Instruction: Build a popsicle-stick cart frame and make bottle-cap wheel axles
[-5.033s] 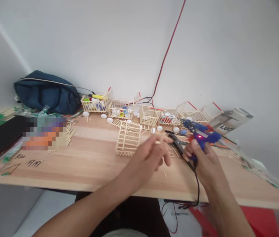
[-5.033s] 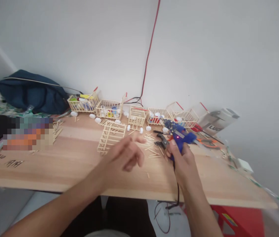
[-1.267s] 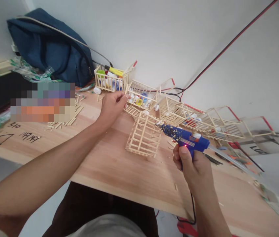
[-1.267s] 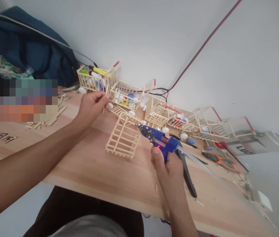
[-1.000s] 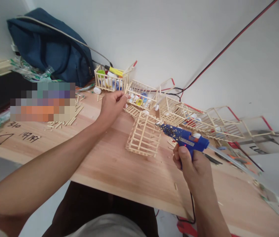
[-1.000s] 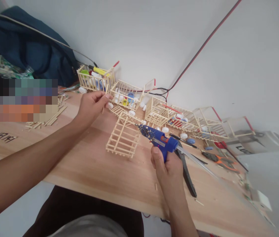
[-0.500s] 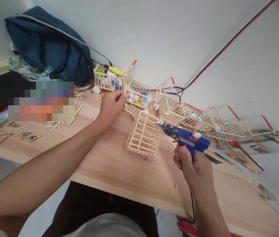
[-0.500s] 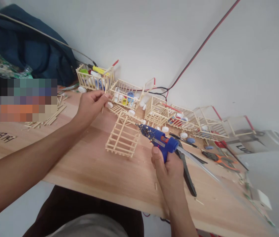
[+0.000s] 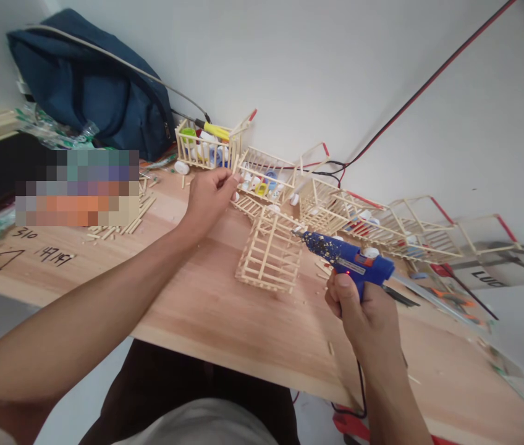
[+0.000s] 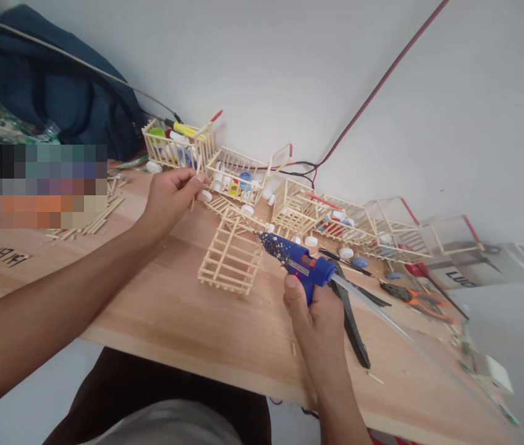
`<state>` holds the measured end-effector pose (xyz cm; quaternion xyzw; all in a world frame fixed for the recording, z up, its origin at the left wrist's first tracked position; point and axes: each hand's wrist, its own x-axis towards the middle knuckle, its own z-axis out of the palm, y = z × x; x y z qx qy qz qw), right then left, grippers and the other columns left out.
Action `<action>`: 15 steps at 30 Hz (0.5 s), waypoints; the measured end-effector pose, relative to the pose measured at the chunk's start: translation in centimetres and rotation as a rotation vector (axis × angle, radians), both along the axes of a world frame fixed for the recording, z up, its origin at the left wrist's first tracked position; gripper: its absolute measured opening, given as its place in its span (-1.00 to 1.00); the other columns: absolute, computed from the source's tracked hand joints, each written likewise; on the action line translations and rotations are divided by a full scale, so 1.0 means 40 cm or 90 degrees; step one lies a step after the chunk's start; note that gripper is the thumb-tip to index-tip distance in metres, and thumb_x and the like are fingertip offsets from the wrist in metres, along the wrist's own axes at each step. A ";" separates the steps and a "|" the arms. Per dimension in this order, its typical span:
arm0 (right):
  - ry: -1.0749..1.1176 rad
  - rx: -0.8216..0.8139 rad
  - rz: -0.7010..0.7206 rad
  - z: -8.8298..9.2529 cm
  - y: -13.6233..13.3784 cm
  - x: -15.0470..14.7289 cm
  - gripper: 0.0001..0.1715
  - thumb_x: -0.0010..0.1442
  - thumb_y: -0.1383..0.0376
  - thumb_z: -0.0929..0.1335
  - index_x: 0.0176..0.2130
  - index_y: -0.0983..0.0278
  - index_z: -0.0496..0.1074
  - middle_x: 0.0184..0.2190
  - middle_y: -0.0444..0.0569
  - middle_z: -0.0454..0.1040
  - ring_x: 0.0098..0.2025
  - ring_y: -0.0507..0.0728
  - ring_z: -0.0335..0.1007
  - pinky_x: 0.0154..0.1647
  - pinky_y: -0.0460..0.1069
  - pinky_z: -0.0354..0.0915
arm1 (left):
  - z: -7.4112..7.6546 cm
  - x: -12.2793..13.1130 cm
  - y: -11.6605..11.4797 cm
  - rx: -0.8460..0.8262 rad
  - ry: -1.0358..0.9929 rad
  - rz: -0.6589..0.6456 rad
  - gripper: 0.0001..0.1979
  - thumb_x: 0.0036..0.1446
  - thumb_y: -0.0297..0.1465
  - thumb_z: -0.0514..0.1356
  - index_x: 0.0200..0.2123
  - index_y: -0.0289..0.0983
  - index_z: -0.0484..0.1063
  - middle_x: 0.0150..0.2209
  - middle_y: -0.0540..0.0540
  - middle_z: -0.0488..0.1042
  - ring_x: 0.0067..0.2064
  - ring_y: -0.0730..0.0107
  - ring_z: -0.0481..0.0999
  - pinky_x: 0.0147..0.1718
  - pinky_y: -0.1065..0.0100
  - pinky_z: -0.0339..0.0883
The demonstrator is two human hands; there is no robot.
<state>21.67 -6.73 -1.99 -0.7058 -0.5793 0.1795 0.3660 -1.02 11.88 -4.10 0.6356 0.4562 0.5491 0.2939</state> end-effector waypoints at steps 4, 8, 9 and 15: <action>0.026 0.030 -0.005 -0.010 0.006 0.002 -0.47 0.29 -0.05 0.23 -0.55 0.22 0.16 -0.66 -0.17 0.18 -0.60 0.01 0.07 -0.55 -0.05 0.00 | -0.003 0.000 0.002 0.007 0.010 0.003 -0.71 0.17 -0.35 0.13 -0.59 -0.29 0.38 -0.66 0.07 0.31 -0.58 0.52 0.22 -0.53 0.43 0.09; 0.092 0.020 -0.014 -0.005 0.005 -0.001 -0.49 0.28 -0.06 0.24 -0.49 0.24 0.23 -0.64 -0.17 0.20 -0.59 0.01 0.09 -0.57 -0.06 0.02 | -0.006 -0.001 0.004 0.021 0.019 0.004 -0.69 0.17 -0.36 0.12 -0.61 -0.29 0.35 -0.67 0.07 0.29 -0.58 0.51 0.22 -0.54 0.43 0.08; 0.112 0.015 -0.013 -0.001 0.004 -0.003 -0.50 0.29 -0.07 0.24 -0.46 0.25 0.25 -0.62 -0.16 0.21 -0.58 0.01 0.10 -0.56 -0.07 0.03 | -0.006 -0.001 0.004 0.024 0.021 0.002 -0.69 0.17 -0.36 0.12 -0.62 -0.29 0.35 -0.68 0.06 0.28 -0.58 0.51 0.22 -0.54 0.43 0.07; 0.268 0.097 -0.006 0.021 -0.001 -0.021 -0.53 0.32 -0.06 0.21 -0.32 0.26 0.33 -0.55 -0.16 0.26 -0.58 -0.02 0.12 -0.56 -0.08 0.04 | -0.010 0.000 0.006 0.016 0.008 0.002 -0.71 0.17 -0.32 0.13 -0.56 -0.29 0.44 -0.65 0.04 0.33 -0.57 0.50 0.22 -0.56 0.43 0.06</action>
